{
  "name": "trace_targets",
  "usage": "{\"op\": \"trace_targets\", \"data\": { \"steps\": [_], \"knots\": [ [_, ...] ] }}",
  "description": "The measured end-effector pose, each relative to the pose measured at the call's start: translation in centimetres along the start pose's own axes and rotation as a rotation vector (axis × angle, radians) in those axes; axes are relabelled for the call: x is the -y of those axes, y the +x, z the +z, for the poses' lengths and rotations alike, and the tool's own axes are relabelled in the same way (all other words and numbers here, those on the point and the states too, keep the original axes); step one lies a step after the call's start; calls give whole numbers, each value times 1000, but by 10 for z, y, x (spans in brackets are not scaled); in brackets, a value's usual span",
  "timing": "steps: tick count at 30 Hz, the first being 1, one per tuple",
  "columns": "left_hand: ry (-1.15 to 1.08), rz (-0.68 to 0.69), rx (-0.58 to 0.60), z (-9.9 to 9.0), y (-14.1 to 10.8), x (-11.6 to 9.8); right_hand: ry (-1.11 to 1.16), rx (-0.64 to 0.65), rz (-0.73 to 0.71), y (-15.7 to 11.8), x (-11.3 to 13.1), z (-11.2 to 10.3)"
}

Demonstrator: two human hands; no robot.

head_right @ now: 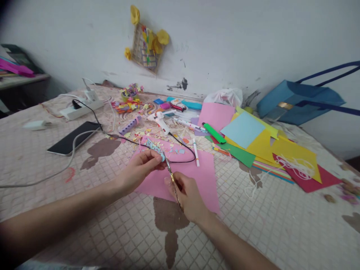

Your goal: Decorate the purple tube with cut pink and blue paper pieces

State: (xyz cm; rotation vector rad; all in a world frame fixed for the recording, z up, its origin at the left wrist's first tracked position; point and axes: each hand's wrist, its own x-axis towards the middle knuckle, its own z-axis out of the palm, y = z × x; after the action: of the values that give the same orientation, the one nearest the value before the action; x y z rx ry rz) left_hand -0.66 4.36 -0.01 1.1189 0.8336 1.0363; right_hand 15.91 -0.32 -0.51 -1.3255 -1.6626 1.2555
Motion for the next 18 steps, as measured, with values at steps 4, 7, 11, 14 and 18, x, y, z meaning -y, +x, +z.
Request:
{"op": "trace_targets", "data": {
  "steps": [4,7,11,14,18],
  "knots": [
    [-5,8,-2,-1,1,2,-5,-6,11,0,1,1],
    [-18,10,1,-1,1,4,-6,-6,19,0,2,1],
    [-66,24,5,-1,1,5,-12,-3,13,0,2,1],
    [-86,22,11,-1,1,4,-4,-8,10,1,0,1],
    [-98,18,9,-1,1,4,6,-4,10,1,-1,2]
  ]
}}
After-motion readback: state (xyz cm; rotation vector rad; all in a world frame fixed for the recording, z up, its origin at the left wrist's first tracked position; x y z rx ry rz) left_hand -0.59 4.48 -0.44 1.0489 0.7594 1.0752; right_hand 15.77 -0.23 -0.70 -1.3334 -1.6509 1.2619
